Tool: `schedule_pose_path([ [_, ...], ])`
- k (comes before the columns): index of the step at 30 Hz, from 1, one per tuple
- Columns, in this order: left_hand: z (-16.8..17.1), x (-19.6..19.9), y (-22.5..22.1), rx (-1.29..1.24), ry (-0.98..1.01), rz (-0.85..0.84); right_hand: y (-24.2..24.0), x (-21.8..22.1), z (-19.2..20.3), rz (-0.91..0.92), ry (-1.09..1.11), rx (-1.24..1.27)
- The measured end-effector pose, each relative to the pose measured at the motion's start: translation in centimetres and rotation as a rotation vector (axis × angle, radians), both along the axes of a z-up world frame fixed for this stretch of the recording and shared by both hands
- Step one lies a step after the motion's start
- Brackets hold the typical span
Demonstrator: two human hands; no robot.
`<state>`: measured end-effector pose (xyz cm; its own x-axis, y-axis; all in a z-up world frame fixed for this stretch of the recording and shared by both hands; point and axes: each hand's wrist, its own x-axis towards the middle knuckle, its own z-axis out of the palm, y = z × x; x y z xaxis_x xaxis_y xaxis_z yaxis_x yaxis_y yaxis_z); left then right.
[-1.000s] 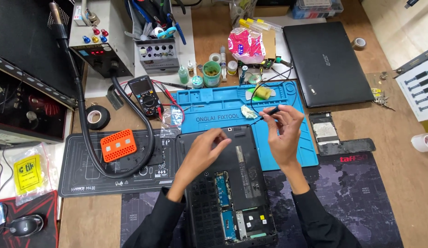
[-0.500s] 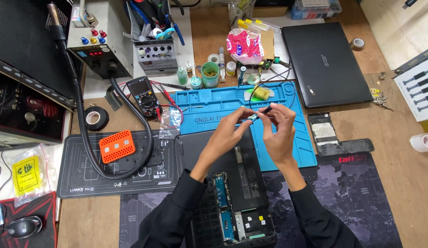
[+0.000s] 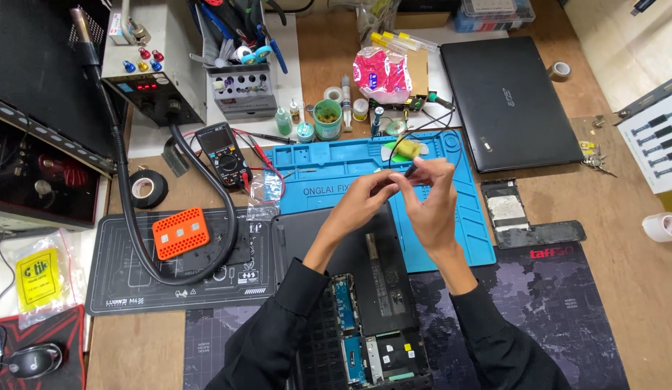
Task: Disassembling a laptop by unscrewing and removing the base cover and internal components.
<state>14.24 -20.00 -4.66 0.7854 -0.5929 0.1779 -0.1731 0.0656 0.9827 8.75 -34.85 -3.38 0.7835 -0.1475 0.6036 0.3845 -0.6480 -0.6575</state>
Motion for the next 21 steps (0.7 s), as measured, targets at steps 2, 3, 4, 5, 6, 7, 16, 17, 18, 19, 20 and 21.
schedule_pose_path([
  [2, 0.9, 0.4, -0.4, -0.009, -0.018, -0.007, -0.5, 0.5, 0.6, 0.022, -0.024, 0.043],
  [3, 1.3, 0.4, -0.7, -0.021, -0.034, -0.014, -0.7, 0.7, 0.9, 0.044, -0.046, 0.084],
  [4, 0.9, 0.4, -1.0, -0.022, -0.032, -0.014, -0.9, 0.9, 0.7, 0.044, -0.043, 0.084],
  [5, 0.6, 0.4, -1.4, -0.021, -0.051, 0.019, -1.2, 1.1, 0.5, 0.066, -0.043, 0.121],
  [6, 0.3, 0.3, -1.8, -0.02, -0.071, 0.053, -1.5, 1.3, 0.4, 0.088, -0.043, 0.159],
  [7, -0.2, 0.3, -2.0, -0.02, -0.071, 0.052, -1.5, 1.5, 0.4, 0.087, -0.042, 0.159],
  [16, 1.1, -1.2, -3.5, -0.065, -0.158, 0.412, -1.6, 1.2, 2.0, 0.3, 0.065, 0.241],
  [17, 0.1, -0.8, -3.5, -0.072, -0.149, 0.415, -1.1, 1.1, 2.7, 0.298, 0.066, 0.231],
  [18, -0.9, -0.4, -3.6, -0.079, -0.14, 0.419, -0.7, 1.1, 3.4, 0.297, 0.067, 0.221],
  [19, -2.4, -0.3, -3.8, -0.077, -0.137, 0.414, -0.9, 1.2, 3.0, 0.292, 0.07, 0.224],
  [20, -3.9, -0.2, -4.1, -0.074, -0.137, 0.424, -1.1, 1.4, 2.6, 0.279, 0.038, 0.202],
  [21, -5.2, 0.3, -4.5, -0.076, -0.145, 0.43, -1.4, 1.9, 2.3, 0.264, -0.001, 0.176],
])
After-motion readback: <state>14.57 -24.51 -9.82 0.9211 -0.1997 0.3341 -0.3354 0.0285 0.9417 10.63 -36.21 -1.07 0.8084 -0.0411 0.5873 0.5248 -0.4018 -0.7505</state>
